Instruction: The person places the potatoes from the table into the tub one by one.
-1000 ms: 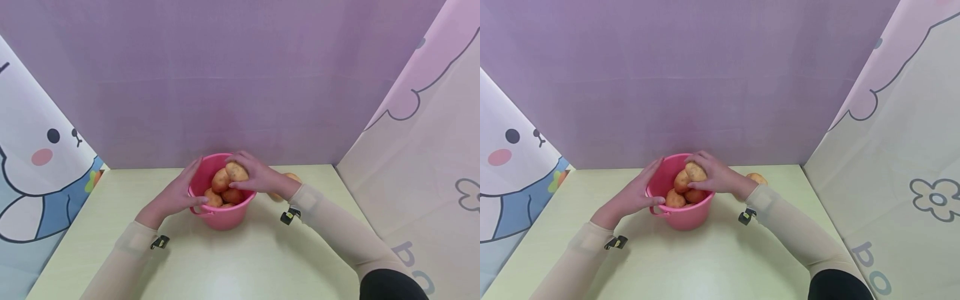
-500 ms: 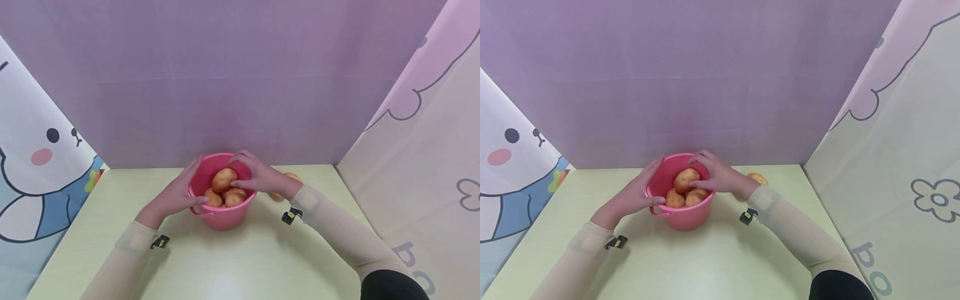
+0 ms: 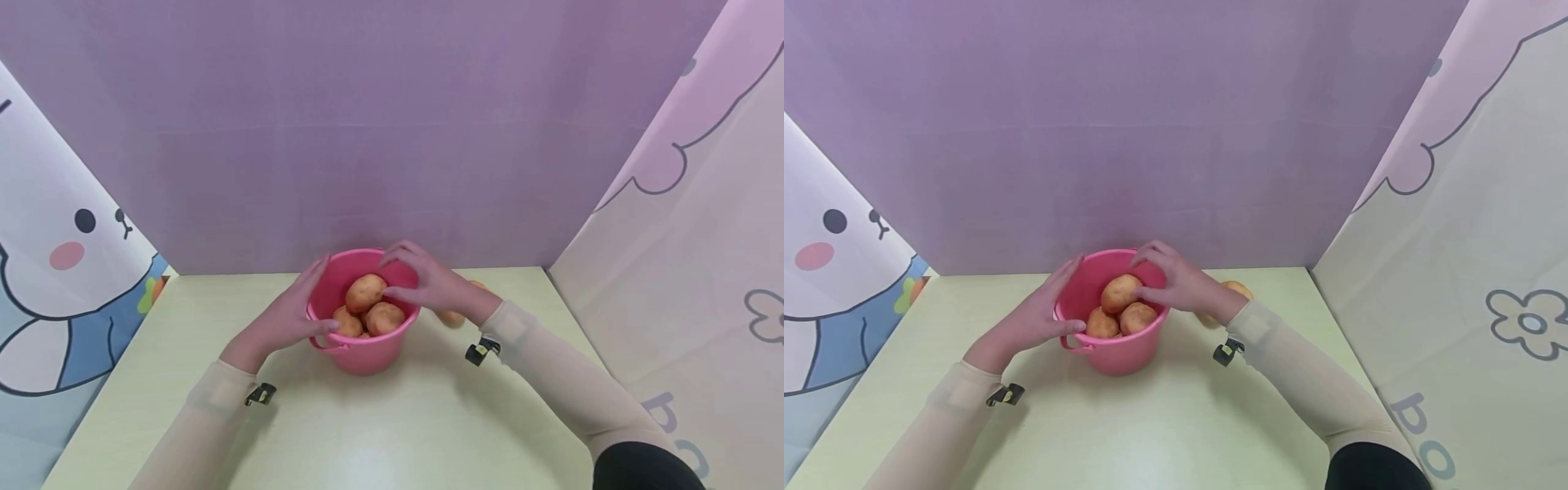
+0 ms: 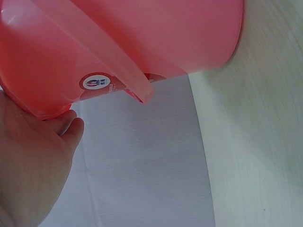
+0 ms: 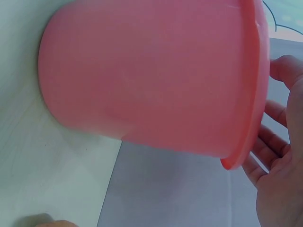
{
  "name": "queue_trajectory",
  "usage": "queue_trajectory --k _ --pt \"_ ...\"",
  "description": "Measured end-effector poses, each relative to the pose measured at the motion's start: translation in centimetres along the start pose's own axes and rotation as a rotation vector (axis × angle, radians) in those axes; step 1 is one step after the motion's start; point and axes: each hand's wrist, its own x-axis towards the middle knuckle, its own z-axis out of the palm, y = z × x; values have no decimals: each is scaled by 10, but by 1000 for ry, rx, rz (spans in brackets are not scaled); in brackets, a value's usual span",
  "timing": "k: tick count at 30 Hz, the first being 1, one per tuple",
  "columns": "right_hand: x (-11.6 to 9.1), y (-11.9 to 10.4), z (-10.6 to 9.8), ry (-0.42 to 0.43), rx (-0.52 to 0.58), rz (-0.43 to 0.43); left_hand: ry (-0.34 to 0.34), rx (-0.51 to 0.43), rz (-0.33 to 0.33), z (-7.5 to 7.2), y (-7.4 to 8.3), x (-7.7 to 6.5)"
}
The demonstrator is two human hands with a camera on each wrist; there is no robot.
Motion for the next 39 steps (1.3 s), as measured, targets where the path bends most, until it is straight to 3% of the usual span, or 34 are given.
queue_trajectory --k 8,16,32,39 --pt "-14 9 -11 42 42 27 4 0 2 0 -1 0" --pt "-37 28 -25 129 -24 134 4 -4 -4 0 0 1" --pt "-78 95 -35 190 -84 329 5 -9 1 0 -2 -1" --pt "-94 119 -35 203 -81 361 -13 -43 14 -1 -2 -1"
